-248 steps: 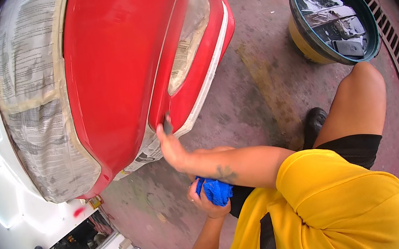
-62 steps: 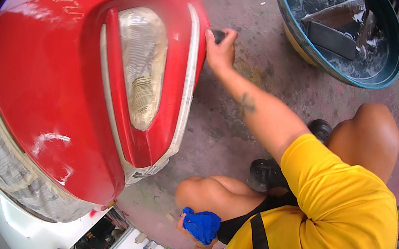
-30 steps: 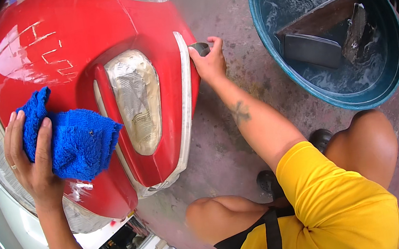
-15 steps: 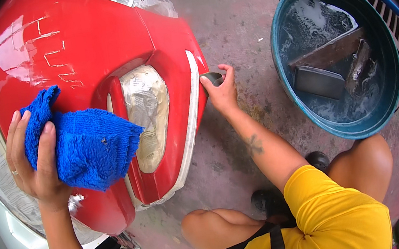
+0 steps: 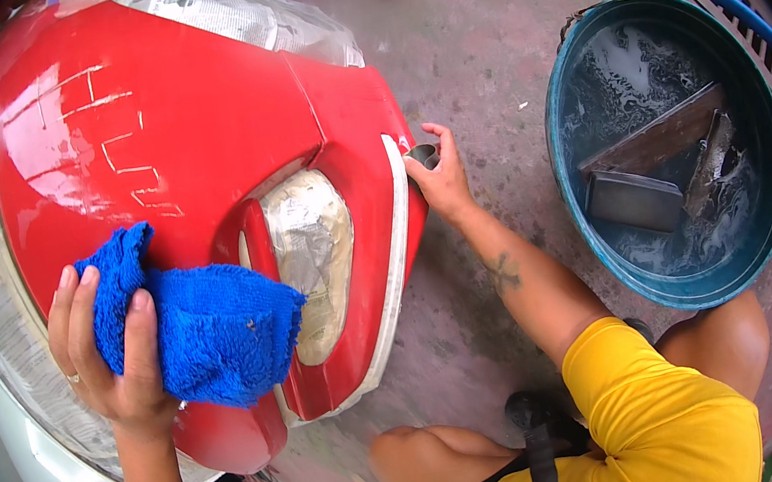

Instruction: The person wipes the white hood of a red car with a blue cloth, then uses a sanding block to smooth the red bumper area. They repeatedly dip the sanding block into a bucket of water and wipe the surface with the cloth.

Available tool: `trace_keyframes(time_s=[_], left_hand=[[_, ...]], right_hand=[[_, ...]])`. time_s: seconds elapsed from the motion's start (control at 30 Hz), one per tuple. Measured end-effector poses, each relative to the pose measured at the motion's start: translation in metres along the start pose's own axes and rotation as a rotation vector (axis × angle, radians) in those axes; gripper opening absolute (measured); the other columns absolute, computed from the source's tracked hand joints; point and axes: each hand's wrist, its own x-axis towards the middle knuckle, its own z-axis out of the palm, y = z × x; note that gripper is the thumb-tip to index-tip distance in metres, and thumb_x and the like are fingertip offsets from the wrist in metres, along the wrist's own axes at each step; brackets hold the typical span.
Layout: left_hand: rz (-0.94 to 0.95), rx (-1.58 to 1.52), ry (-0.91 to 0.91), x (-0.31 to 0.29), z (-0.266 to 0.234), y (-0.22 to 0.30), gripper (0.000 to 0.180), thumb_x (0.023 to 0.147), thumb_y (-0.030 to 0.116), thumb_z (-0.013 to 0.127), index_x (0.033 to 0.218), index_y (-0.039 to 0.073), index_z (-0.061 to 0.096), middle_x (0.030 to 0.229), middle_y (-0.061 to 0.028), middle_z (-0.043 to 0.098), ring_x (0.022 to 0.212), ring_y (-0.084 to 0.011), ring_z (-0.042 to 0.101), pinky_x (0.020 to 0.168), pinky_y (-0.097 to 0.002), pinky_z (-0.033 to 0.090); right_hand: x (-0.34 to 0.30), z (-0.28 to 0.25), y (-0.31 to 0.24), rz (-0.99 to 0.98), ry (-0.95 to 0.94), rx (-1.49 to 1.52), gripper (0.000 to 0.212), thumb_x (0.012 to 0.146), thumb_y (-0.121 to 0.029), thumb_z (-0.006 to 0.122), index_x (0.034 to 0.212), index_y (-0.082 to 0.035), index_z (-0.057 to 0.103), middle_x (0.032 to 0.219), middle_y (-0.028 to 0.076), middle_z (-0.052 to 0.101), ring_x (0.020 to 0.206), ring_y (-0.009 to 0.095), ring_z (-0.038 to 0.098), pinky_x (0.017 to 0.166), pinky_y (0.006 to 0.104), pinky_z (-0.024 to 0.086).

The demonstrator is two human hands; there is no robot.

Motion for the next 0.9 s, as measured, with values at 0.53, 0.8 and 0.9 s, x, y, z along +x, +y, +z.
trace_keyframes(time_s=[0.53,0.8,0.9], left_hand=[[-0.01,-0.007,0.001,-0.005,0.003,-0.003,0.05,0.092,0.027,0.082,0.135,0.012,0.063,0.143,-0.024,0.063,0.133,-0.0482,0.062,0.111,-0.0578,0.053],[-0.01,0.01,-0.031,-0.01,-0.003,-0.003,0.054,0.091,0.035,0.083,0.136,0.013,0.064,0.144,-0.0234,0.063,0.135,-0.048,0.061,0.113,-0.0577,0.051],[-0.005,0.014,-0.022,-0.005,0.0,-0.004,0.054,0.09,0.035,0.084,0.136,0.013,0.065,0.144,-0.0231,0.063,0.135,-0.0477,0.061,0.113,-0.0576,0.05]], right_hand=[[0.026,-0.032,-0.058,-0.258,0.047,-0.513,0.04,0.108,-0.028,0.06,0.144,-0.012,0.063,0.145,0.014,0.065,0.135,0.04,0.059,0.113,0.0548,0.044],[-0.039,-0.021,-0.017,-0.367,-0.241,-0.34,0.051,0.114,-0.027,0.046,0.164,-0.013,0.048,0.17,0.014,0.044,0.158,0.039,0.038,0.126,0.0577,0.031],[0.032,0.0,-0.004,-0.424,-0.215,-0.254,0.051,0.115,-0.032,0.045,0.161,-0.011,0.05,0.169,0.015,0.045,0.155,0.041,0.042,0.126,0.0553,0.033]])
